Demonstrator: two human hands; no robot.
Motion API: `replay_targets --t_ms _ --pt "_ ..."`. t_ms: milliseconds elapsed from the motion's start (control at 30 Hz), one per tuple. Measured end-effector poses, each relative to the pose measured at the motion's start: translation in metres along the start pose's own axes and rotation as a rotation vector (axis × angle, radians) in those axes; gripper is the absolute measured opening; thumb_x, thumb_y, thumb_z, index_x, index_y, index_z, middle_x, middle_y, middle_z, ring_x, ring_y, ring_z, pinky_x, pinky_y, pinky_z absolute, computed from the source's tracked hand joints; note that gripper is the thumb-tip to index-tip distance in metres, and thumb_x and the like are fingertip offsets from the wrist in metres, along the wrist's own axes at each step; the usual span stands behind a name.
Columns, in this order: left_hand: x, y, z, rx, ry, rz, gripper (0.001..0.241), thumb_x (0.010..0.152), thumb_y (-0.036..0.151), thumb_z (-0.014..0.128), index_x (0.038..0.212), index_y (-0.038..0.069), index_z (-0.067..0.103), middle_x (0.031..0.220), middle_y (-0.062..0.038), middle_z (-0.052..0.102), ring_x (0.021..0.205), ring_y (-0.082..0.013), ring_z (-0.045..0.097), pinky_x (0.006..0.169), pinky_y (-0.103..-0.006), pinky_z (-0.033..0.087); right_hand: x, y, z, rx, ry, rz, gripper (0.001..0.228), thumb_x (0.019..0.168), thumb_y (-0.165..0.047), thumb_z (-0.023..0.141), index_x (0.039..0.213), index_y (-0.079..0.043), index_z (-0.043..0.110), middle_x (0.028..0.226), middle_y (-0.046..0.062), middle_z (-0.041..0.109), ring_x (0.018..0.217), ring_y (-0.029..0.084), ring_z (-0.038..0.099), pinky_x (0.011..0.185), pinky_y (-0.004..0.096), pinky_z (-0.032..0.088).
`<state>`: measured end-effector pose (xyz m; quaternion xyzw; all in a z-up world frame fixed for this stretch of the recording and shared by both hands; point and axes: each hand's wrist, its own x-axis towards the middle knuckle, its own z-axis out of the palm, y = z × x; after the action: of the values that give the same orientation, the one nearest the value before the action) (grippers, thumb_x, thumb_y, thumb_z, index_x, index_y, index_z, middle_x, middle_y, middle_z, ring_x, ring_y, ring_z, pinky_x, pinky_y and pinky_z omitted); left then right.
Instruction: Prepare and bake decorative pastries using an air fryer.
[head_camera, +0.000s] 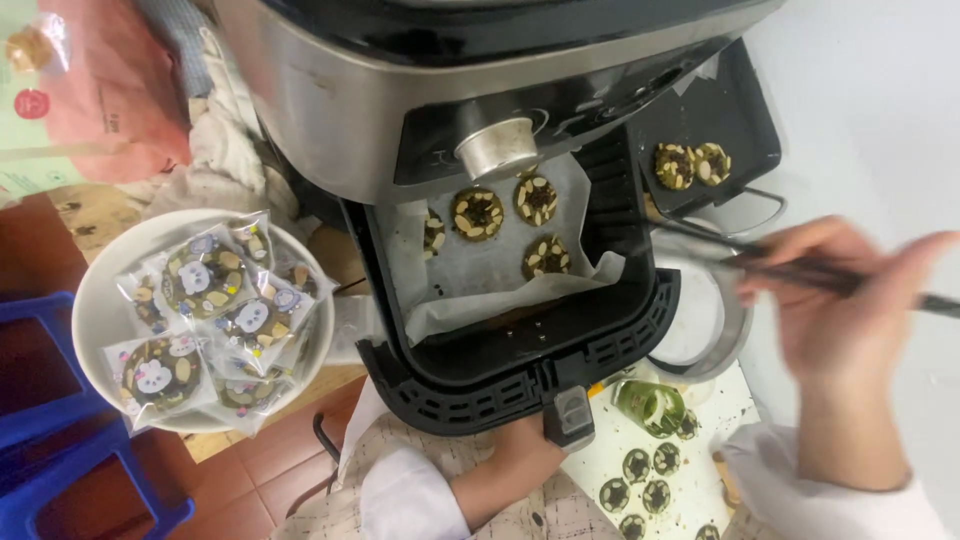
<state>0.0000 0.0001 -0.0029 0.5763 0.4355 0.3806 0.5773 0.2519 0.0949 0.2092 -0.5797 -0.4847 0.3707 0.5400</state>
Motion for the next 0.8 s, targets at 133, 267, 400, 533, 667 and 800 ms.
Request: replay_targets --t_ms 133,267,400,533,667,800 --pt "0.004 0.006 -0.003 -0.019 -0.036 -0.016 0.048 0.079 0.024 0.082 0.122 0.006 0.069 0.116 -0.015 0.069 0.108 -0.0334 0.066 0.092 -0.0423 0.051 0.009 0.007 0.078 -0.467 -0.381 -0.082 0.088 0.102 -0.077 0.013 0.095 -0.006 0.063 0.080 0.008 0.067 0.068 0.019 0.064 0.066 0.033 0.055" --pt "-0.001 0.004 -0.004 -0.021 -0.033 0.014 0.046 0.079 0.024 0.083 0.120 0.007 0.071 0.115 -0.014 0.071 0.106 -0.0324 0.067 0.092 -0.0423 0.051 0.016 -0.023 0.127 -0.741 -0.463 -0.088 0.085 0.102 -0.073 0.015 0.099 -0.005 0.065 0.084 0.008 0.066 0.069 0.019 0.061 0.063 0.032 0.049" --pt "-0.001 -0.011 -0.001 -0.068 -0.129 -0.068 0.042 0.083 0.026 0.081 0.118 0.006 0.072 0.117 -0.013 0.070 0.109 -0.0306 0.066 0.094 -0.0405 0.050 0.028 -0.019 0.130 -0.893 -0.488 0.012 0.080 0.101 -0.070 0.017 0.102 -0.006 0.064 0.083 0.010 0.064 0.069 0.020 0.060 0.064 0.034 0.048" --pt "0.000 -0.005 -0.005 -0.025 -0.141 0.008 0.038 0.087 0.023 0.079 0.121 0.006 0.073 0.122 -0.013 0.069 0.115 -0.0306 0.063 0.096 -0.0408 0.048 0.038 -0.007 0.122 -0.818 -0.473 0.095 0.081 0.098 -0.071 0.015 0.101 -0.005 0.063 0.090 0.008 0.068 0.074 0.018 0.063 0.065 0.031 0.052" --pt "0.003 0.011 -0.013 -0.032 -0.032 0.075 0.043 0.081 0.022 0.080 0.121 0.008 0.074 0.120 -0.014 0.069 0.113 -0.0322 0.063 0.095 -0.0422 0.048 0.041 -0.001 0.114 -0.709 -0.441 0.138 0.084 0.099 -0.073 0.015 0.102 -0.004 0.063 0.094 0.008 0.069 0.081 0.018 0.063 0.068 0.031 0.052" --pt "0.002 0.001 -0.008 0.041 -0.030 0.116 0.042 0.080 0.022 0.082 0.120 0.007 0.074 0.120 -0.016 0.068 0.113 -0.0343 0.061 0.094 -0.0445 0.046 0.038 0.010 0.117 -0.575 -0.369 0.156 0.085 0.099 -0.074 0.016 0.105 -0.002 0.061 0.100 0.010 0.069 0.091 0.018 0.064 0.073 0.032 0.051"
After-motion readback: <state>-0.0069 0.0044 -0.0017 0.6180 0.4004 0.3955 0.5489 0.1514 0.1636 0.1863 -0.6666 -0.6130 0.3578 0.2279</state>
